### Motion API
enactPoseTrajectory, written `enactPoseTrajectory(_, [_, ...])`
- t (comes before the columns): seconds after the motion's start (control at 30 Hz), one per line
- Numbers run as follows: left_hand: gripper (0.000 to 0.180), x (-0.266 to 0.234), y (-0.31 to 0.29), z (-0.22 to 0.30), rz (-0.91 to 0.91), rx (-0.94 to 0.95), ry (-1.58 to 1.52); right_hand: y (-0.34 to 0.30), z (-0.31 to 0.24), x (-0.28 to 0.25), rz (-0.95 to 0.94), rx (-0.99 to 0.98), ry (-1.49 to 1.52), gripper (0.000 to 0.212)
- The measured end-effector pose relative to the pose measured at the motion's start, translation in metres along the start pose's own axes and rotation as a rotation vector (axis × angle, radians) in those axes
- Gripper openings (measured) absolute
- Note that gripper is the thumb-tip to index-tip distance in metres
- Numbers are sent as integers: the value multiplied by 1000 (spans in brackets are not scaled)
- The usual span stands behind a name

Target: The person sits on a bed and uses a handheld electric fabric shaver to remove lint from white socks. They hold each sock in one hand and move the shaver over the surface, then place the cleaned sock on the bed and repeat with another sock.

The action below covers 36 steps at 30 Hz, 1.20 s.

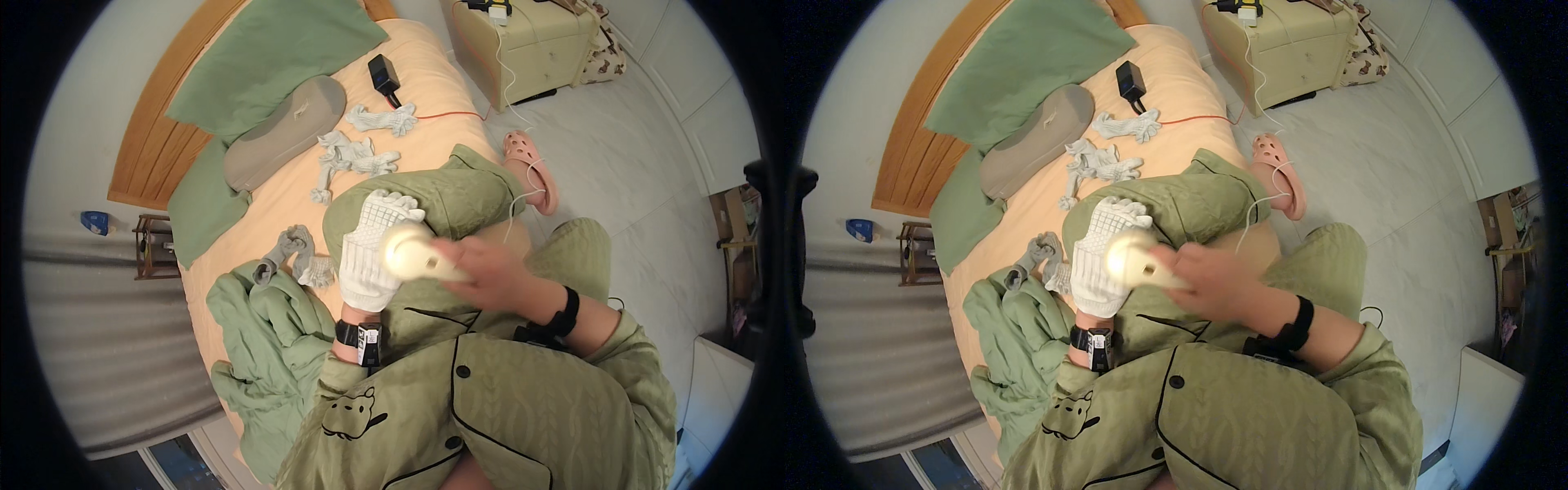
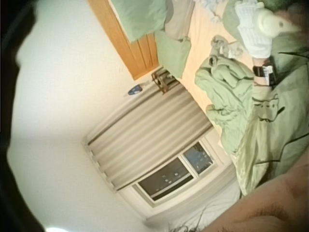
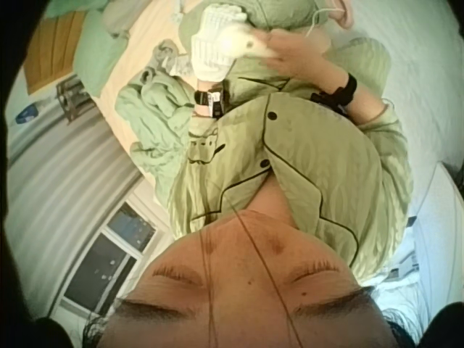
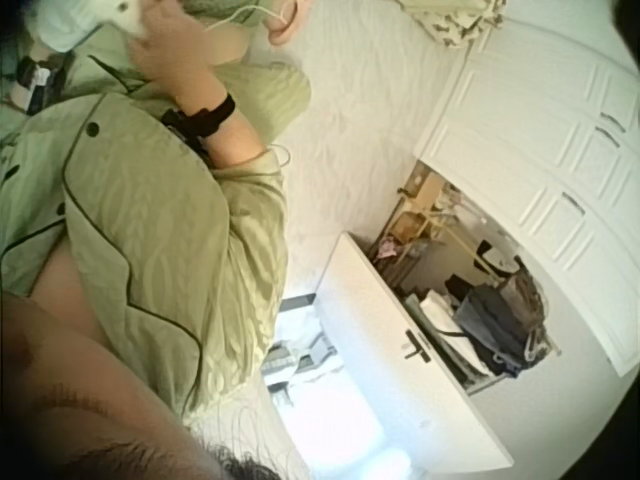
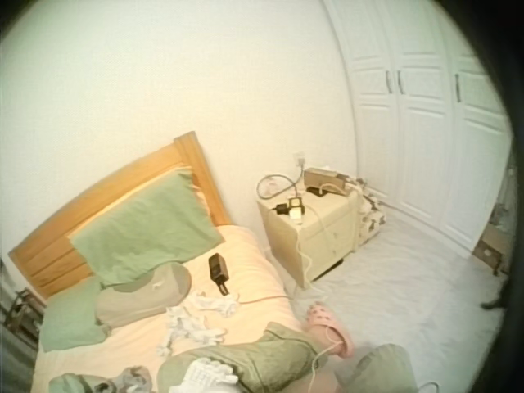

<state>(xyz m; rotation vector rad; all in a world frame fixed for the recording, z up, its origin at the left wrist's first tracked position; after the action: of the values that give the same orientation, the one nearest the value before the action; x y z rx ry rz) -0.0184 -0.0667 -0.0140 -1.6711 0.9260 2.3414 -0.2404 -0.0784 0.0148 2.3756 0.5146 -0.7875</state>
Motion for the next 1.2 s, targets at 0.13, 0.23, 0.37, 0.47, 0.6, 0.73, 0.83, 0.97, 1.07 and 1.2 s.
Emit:
enactPoseTrajectory(0.13, [45, 10, -7, -18, -72, -316, -501, 1, -20, 12, -140, -128, -59, 66])
enactPoseTrajectory(0.23, [42, -1, 0, -8, -48, -206, -292, 8, -20, 7, -54, -101, -92, 67])
enactPoseTrajectory(0.37, [33, -12, 13, 15, 102, 132, 218, 13, -8, -7, 73, -42, -108, 64])
enactPoseTrajectory(0.47, [36, -14, 16, 20, 135, 199, 255, 13, 11, -15, 97, 103, -168, 66])
enactPoseTrajectory(0.6, [40, -13, 18, 21, 74, 165, 254, 16, 33, -24, 295, 190, -32, 52])
enactPoseTrajectory(0.73, [40, -12, 19, 22, 55, 158, 278, 14, 51, -27, 270, 389, 209, 63])
enactPoseTrajectory(0.83, [39, -11, 19, 24, 65, 182, 300, 10, 39, -31, 224, 329, 154, 61])
enactPoseTrajectory(0.97, [39, -14, 18, 24, 106, 183, 217, 12, 14, -25, 80, 120, -31, 58])
enactPoseTrajectory(1.07, [39, -12, 16, 24, 61, 201, 293, 15, 18, -26, 124, 215, -96, 57])
enactPoseTrajectory(1.2, [38, -10, 15, 22, 79, 207, 271, 19, 14, -33, 218, 165, -115, 60])
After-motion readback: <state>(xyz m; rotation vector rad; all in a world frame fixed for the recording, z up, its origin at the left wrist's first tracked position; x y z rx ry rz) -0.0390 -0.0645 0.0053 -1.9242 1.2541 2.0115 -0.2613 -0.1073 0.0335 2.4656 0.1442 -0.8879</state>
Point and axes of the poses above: each hand's wrist, its own y-axis towards the middle knuckle, its own x-axis out of the palm, z = x × y, the point moved 5 cm from there along y, towards the middle knuckle, and after that the axes turned 8 degrees about -y, right-handed, at the moved point
